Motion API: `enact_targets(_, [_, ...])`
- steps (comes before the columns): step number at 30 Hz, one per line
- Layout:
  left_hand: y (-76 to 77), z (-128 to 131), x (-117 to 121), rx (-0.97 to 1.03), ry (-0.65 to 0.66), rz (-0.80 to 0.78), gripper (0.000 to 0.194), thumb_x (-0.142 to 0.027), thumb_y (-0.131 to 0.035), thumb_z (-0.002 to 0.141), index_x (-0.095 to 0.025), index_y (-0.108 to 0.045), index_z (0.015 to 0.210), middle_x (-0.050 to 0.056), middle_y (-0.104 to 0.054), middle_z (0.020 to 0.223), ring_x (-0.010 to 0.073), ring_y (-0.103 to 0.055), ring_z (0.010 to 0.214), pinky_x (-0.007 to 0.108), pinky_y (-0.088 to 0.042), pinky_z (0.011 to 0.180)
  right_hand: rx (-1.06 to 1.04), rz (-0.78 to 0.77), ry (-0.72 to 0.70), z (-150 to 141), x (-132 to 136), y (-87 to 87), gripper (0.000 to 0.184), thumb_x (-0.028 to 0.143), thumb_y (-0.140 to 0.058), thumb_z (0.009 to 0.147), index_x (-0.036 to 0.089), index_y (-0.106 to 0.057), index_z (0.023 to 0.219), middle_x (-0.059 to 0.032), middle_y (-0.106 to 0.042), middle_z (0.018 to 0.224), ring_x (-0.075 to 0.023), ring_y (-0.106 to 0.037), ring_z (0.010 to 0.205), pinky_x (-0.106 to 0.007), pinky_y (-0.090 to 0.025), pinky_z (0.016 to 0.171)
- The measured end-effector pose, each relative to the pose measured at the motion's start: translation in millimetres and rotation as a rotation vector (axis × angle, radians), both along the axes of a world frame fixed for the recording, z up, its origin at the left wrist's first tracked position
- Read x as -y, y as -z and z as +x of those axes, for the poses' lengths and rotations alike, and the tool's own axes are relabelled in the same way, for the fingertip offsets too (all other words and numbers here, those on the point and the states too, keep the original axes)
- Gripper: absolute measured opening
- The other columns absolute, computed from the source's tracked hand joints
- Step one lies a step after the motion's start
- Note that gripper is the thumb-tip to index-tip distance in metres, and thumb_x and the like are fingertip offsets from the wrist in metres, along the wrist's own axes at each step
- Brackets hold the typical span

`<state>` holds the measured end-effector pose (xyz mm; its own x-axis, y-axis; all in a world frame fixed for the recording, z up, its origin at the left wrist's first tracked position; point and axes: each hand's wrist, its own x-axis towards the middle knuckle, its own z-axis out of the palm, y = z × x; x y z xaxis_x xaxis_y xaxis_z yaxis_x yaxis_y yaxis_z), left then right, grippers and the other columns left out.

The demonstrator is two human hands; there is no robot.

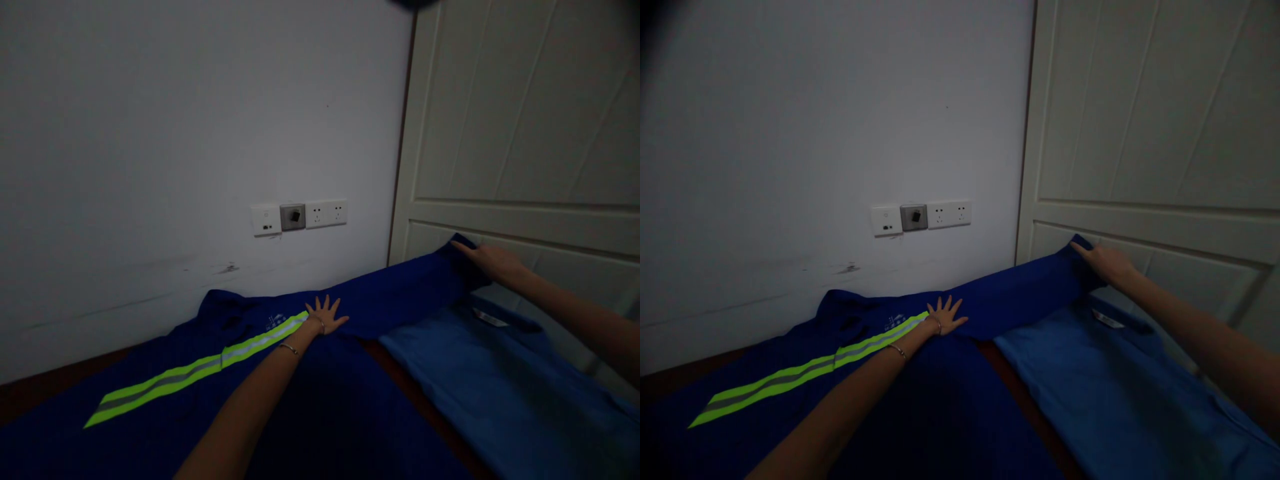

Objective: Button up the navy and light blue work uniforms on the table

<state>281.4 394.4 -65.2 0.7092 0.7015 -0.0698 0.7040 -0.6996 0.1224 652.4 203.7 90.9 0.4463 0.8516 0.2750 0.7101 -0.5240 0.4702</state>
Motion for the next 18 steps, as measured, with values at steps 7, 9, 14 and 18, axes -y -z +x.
enact_targets(7, [-10.9, -2, 24, 0.081, 0.154, 0.070, 0.074, -0.070, -0.010, 0.076, -0.031, -0.008, 0.139, 0.008, -0.005, 0.146, 0.0366, -0.005, 0.131, 0.063, -0.013, 0.096, -0.004, -0.030, -0.029, 1, -11, 30.1, 0.036, 0.010, -0.029, 0.086, 0.013, -0.049, 0.117, -0.0209, -0.056, 0.097, -0.0287, -0.059, 0.083, -0.036, -0.043, 0.064])
enact_targets(9, [-12.3, -4, 38, 0.066, 0.274, 0.035, 0.068, -0.068, -0.011, 0.078, -0.036, -0.014, 0.137, 0.004, -0.008, 0.146, 0.0352, -0.006, 0.131, 0.061, -0.014, 0.097, -0.003, -0.047, -0.034, 5, -14, 38.8, 0.034, 0.010, -0.030, 0.086, 0.012, -0.051, 0.112, -0.0216, -0.056, 0.095, -0.0285, -0.059, 0.082, -0.036, -0.043, 0.064])
enact_targets(14, [-12.4, -13, 65, -0.005, 0.449, -0.056, 0.067, -0.068, -0.018, 0.078, -0.037, -0.015, 0.137, 0.002, -0.009, 0.146, 0.0357, -0.004, 0.131, 0.061, -0.009, 0.098, 0.045, 0.014, -0.078, 12, -16, 52.3, 0.036, 0.007, -0.029, 0.086, 0.009, -0.050, 0.115, -0.0238, -0.055, 0.094, -0.0292, -0.059, 0.082, -0.038, -0.040, 0.065])
enact_targets(18, [-14.1, -18, 73, 0.006, 0.452, -0.076, 0.067, -0.067, -0.019, 0.078, -0.035, -0.014, 0.137, 0.004, -0.010, 0.146, 0.0366, -0.006, 0.130, 0.061, -0.011, 0.098, 0.013, 0.112, -0.014, -2, -18, 62.7, 0.039, 0.008, -0.029, 0.086, 0.009, -0.048, 0.119, -0.0261, -0.053, 0.096, -0.0316, -0.056, 0.085, -0.041, -0.039, 0.064])
